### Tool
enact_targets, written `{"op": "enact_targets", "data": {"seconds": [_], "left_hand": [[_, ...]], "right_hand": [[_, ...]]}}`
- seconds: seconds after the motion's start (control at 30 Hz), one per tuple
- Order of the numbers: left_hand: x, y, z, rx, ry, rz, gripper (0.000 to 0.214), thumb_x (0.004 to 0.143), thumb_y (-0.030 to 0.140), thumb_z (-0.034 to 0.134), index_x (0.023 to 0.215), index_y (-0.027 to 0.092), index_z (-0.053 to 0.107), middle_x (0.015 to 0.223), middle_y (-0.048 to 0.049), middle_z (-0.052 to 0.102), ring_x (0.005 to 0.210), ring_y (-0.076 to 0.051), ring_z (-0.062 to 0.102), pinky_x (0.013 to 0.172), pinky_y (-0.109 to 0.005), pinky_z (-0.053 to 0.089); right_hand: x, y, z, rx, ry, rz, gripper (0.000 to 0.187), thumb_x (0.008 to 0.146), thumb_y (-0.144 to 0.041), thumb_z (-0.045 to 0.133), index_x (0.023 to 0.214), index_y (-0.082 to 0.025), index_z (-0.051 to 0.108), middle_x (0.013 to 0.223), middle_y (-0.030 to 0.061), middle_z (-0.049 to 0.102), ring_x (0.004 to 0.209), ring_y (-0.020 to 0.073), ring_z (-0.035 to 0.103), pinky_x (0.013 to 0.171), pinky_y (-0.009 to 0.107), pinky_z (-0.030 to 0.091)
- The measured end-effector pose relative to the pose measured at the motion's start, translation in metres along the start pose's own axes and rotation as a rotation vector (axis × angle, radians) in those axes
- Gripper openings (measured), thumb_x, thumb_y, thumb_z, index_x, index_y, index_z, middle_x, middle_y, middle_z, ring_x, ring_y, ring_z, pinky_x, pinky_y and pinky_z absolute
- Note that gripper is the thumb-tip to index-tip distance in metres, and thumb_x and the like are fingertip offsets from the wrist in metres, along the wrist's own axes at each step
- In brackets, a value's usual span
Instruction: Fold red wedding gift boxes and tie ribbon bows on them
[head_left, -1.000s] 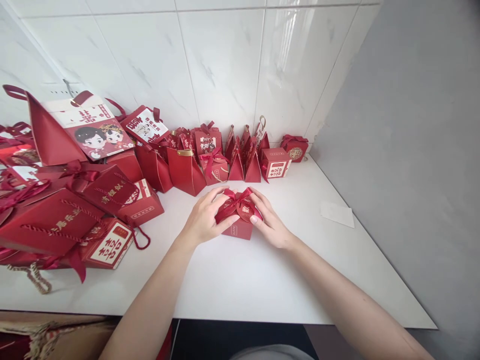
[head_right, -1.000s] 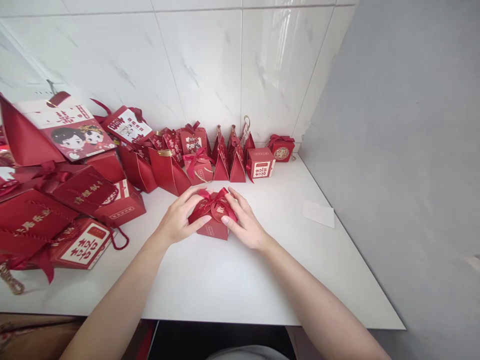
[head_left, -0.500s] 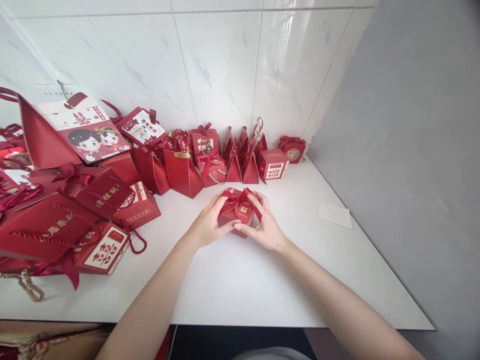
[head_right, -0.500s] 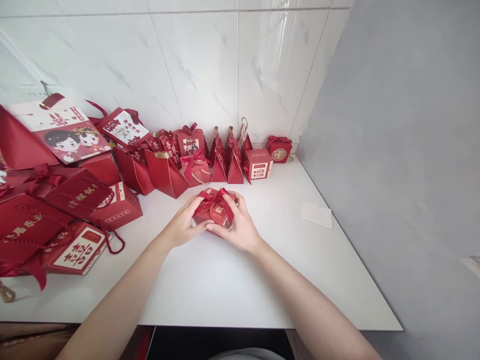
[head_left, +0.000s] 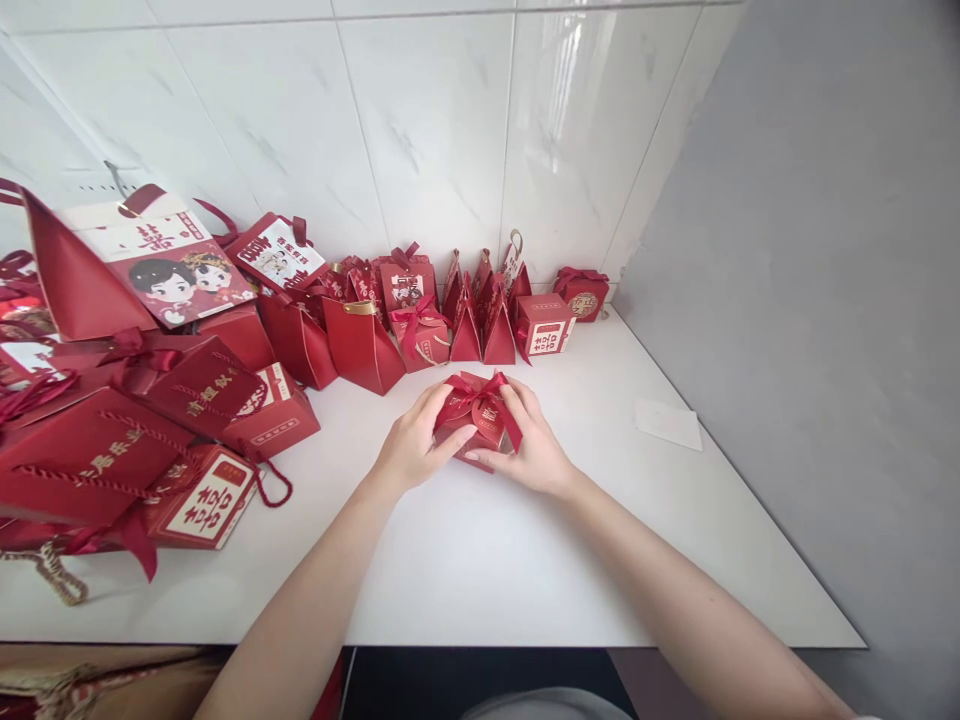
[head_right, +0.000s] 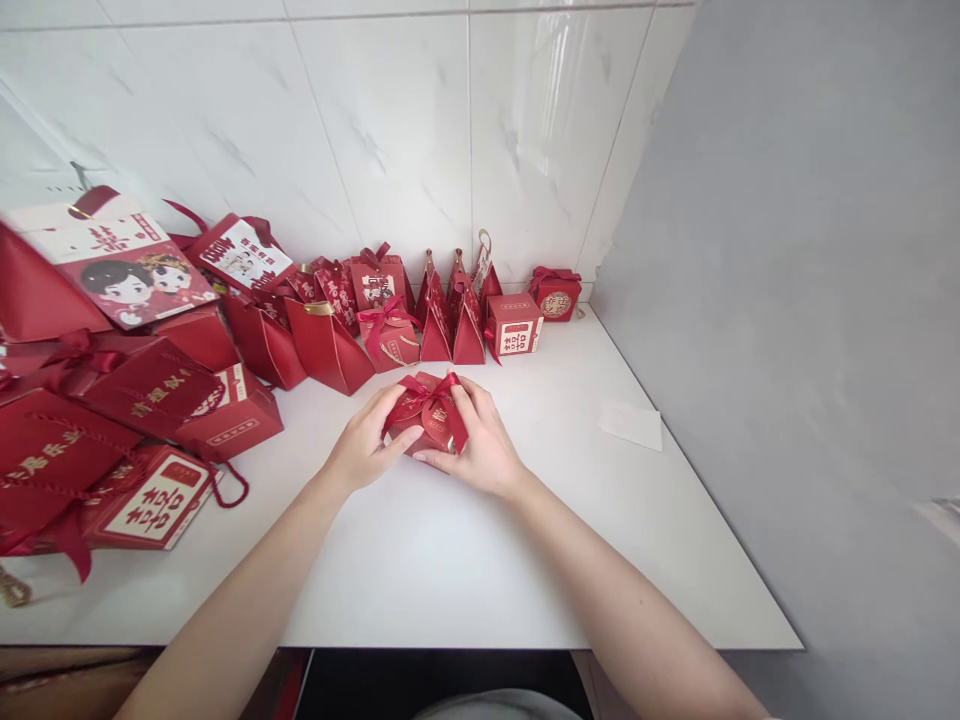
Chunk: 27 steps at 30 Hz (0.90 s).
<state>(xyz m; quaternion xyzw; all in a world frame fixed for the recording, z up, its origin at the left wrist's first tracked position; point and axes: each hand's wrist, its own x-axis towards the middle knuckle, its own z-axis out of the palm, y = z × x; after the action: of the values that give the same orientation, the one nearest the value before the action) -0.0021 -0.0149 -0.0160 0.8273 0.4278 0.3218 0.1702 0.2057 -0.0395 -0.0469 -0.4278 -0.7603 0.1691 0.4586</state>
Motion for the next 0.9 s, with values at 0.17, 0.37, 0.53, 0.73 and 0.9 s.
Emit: {"op": "enact_targets", "data": {"seconds": [0.17, 0.37, 0.53, 0.73, 0.9], "left_hand": [[-0.003, 0.003, 0.003, 0.0, -0.028, -0.129, 0.066, 0.09, 0.053, 0.055, 0.146, 0.02, 0.041, 0.145, -0.0095, 0.054, 0.131, -0.026, 0.054, 0.108, -0.038, 0.045], [-0.001, 0.003, 0.0, 0.024, -0.053, -0.199, 0.07, 0.087, 0.059, 0.057, 0.147, 0.025, 0.043, 0.135, -0.0044, 0.064, 0.118, -0.026, 0.064, 0.099, -0.035, 0.05], [-0.001, 0.005, 0.0, -0.001, -0.047, -0.198, 0.071, 0.087, 0.059, 0.057, 0.147, 0.023, 0.044, 0.131, -0.0051, 0.066, 0.106, -0.024, 0.068, 0.093, -0.034, 0.053], [-0.001, 0.005, 0.006, -0.137, -0.014, -0.228, 0.071, 0.085, 0.058, 0.061, 0.145, 0.022, 0.048, 0.13, -0.0056, 0.066, 0.112, -0.025, 0.066, 0.097, -0.034, 0.052], [-0.002, 0.003, 0.008, -0.156, -0.003, -0.291, 0.077, 0.082, 0.059, 0.064, 0.146, 0.02, 0.047, 0.124, -0.0064, 0.07, 0.103, -0.026, 0.07, 0.093, -0.036, 0.055]], "right_hand": [[-0.001, 0.0, 0.002, 0.006, 0.007, 0.052, 0.092, 0.077, -0.066, 0.073, 0.148, -0.018, 0.039, 0.152, 0.0173, 0.033, 0.143, 0.0313, 0.031, 0.118, 0.05, 0.034], [-0.001, -0.005, 0.004, -0.043, 0.033, 0.12, 0.08, 0.078, -0.064, 0.071, 0.138, -0.016, 0.05, 0.152, 0.0173, 0.038, 0.146, 0.0316, 0.028, 0.118, 0.051, 0.034], [-0.003, -0.012, 0.006, -0.072, 0.061, 0.153, 0.08, 0.081, -0.064, 0.067, 0.14, -0.014, 0.047, 0.158, 0.0183, 0.026, 0.147, 0.0317, 0.028, 0.117, 0.049, 0.035], [-0.006, -0.012, 0.01, -0.02, 0.084, 0.207, 0.085, 0.083, -0.062, 0.067, 0.148, -0.017, 0.036, 0.16, 0.0172, 0.019, 0.147, 0.0316, 0.028, 0.117, 0.049, 0.036], [-0.005, -0.013, 0.007, -0.053, 0.071, 0.196, 0.084, 0.084, -0.064, 0.064, 0.149, -0.019, 0.035, 0.161, 0.0157, 0.021, 0.143, 0.0308, 0.037, 0.11, 0.046, 0.046]]}}
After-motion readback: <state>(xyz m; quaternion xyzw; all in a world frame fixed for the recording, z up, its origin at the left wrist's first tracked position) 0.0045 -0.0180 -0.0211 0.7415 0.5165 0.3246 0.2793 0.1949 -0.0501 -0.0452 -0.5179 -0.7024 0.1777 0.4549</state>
